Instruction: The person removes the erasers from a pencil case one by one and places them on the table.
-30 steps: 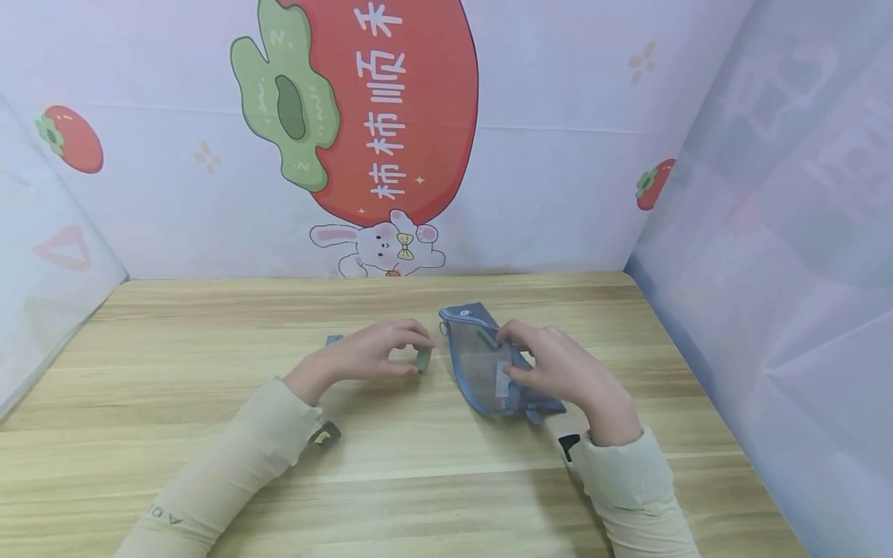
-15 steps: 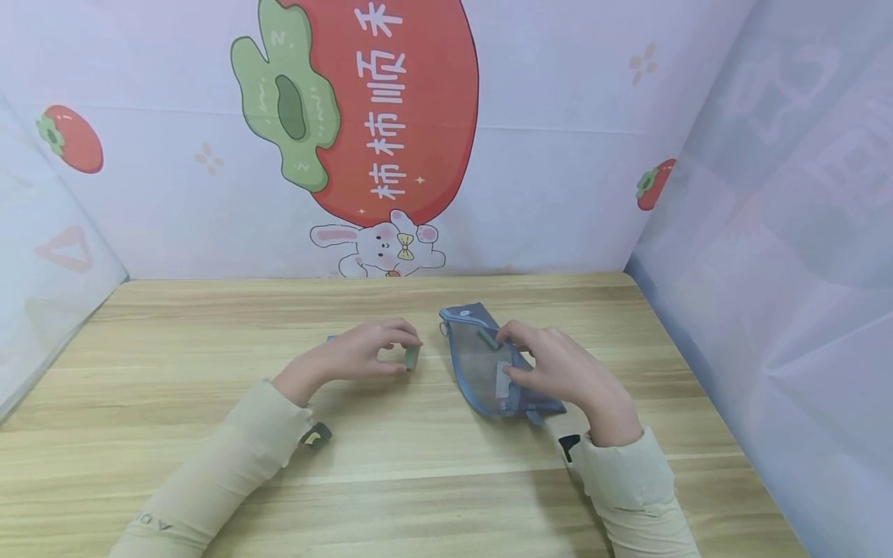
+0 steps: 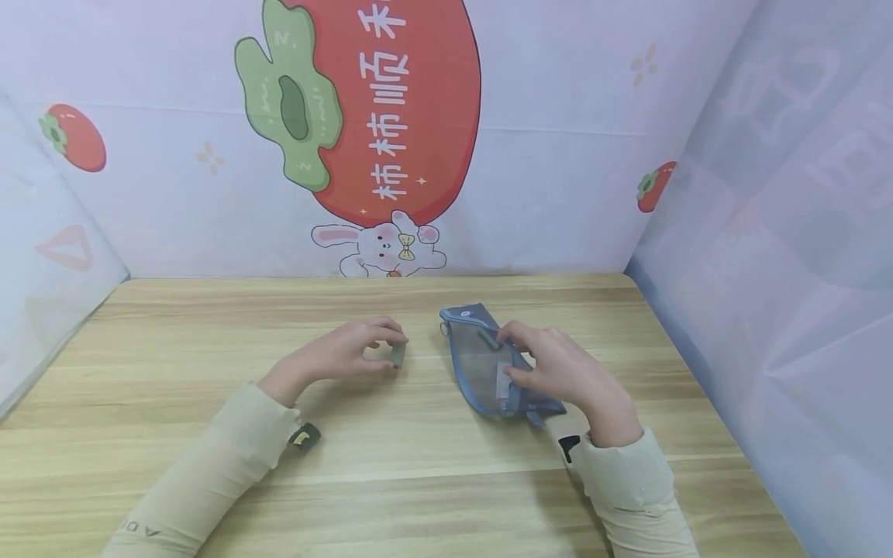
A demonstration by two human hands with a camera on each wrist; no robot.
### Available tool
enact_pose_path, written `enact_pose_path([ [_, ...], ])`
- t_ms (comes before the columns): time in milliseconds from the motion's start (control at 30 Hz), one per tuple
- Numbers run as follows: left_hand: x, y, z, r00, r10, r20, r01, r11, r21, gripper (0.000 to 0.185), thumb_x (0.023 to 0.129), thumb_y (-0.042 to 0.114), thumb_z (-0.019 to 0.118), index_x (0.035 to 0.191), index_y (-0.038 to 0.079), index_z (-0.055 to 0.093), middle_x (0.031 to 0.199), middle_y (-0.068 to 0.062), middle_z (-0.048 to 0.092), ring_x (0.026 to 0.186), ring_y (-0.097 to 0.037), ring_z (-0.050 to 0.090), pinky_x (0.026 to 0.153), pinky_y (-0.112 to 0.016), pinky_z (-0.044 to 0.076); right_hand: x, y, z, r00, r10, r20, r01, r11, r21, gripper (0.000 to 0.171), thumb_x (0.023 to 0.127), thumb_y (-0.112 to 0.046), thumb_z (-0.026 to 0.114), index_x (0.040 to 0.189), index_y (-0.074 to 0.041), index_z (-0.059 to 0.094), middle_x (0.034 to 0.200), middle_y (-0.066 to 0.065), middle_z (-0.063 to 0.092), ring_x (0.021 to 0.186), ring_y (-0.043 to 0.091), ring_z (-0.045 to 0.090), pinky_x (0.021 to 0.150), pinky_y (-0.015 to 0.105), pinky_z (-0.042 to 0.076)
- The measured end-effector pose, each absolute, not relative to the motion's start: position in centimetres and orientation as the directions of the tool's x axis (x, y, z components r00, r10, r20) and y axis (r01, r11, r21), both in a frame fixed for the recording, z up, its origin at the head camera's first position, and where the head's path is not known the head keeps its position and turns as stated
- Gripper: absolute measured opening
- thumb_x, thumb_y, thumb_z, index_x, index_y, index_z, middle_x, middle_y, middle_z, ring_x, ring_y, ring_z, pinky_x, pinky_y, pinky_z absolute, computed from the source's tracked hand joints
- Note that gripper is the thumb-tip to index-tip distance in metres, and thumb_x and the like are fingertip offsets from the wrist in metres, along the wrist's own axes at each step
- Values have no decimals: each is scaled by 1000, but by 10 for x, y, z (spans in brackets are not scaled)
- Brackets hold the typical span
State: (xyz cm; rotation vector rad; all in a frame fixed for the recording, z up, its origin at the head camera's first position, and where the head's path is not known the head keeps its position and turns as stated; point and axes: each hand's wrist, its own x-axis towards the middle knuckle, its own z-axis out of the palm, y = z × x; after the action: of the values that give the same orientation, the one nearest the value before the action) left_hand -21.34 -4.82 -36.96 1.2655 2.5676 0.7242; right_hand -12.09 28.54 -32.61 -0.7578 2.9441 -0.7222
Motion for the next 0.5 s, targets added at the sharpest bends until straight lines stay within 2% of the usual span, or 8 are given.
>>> enact_pose_path([
  [500, -216, -60, -373, -638, 769, 46, 692, 546, 472, 37, 91, 15, 70, 126, 4, 66, 127, -6, 62, 117, -22, 59, 104, -40, 49, -122, 285, -330, -882, -462, 94, -454, 778, -434, 32, 88, -10, 73, 118, -10, 61, 107, 11, 73, 101, 31, 71, 84, 50, 57],
])
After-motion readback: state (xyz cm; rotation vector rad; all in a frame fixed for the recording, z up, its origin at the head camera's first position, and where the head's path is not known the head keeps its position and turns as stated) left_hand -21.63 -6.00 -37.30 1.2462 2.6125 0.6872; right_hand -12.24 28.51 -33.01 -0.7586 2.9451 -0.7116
